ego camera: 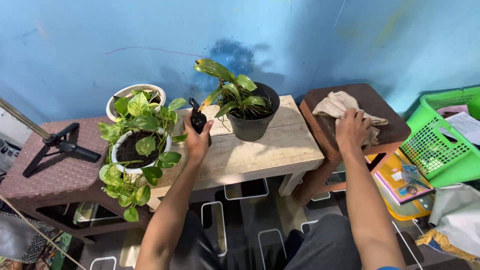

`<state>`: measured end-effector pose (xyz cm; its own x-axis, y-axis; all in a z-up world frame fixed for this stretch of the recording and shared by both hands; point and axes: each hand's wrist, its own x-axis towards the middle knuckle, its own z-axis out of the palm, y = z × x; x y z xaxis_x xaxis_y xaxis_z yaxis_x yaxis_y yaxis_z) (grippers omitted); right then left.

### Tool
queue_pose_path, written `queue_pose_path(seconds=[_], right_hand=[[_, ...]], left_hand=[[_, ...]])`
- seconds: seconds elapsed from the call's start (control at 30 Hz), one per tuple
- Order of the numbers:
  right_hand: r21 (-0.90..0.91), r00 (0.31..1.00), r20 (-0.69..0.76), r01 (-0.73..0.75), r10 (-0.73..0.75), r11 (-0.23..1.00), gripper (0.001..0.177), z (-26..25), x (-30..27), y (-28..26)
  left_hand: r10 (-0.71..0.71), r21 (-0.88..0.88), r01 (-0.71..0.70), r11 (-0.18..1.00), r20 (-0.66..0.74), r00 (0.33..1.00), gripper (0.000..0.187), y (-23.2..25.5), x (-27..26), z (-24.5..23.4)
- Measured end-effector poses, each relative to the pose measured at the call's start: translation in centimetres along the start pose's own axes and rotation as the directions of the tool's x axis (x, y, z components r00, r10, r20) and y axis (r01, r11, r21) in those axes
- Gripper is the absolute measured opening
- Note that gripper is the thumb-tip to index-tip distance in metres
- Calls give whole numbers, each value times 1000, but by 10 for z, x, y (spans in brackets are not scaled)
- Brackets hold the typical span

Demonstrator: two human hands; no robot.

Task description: The person sprays water onto a potted plant using a black spray bottle, then wipes the pot and leaves with a cloth. The person rotates the pot to reach different sides and continues wiping until the end of the clip.

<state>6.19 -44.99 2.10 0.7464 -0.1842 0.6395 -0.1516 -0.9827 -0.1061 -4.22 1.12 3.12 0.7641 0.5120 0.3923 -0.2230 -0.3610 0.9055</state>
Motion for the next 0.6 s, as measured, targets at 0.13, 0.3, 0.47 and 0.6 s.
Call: queue_pose_path(seconds=[0.13, 0.3, 0.47, 0.6], right_hand=[[232, 991, -133, 20, 12, 973, 19, -25, 12, -26], [803, 970, -13, -134, 242, 581, 35, -74, 25, -69], [964, 968, 128, -172, 214, 202, 32, -74, 16, -113], [903, 904, 403, -366, 146, -223, 33, -92, -22, -160]], left_hand=[[-51, 27, 50, 998, 44, 998, 81, 11, 4, 1], [-80, 40, 79, 996, 33, 996, 102, 41, -3, -7], [183, 84, -173, 981, -124, 975, 101, 1, -3, 8], [768, 424, -659, 621, -163, 619, 58, -24, -5, 19]])
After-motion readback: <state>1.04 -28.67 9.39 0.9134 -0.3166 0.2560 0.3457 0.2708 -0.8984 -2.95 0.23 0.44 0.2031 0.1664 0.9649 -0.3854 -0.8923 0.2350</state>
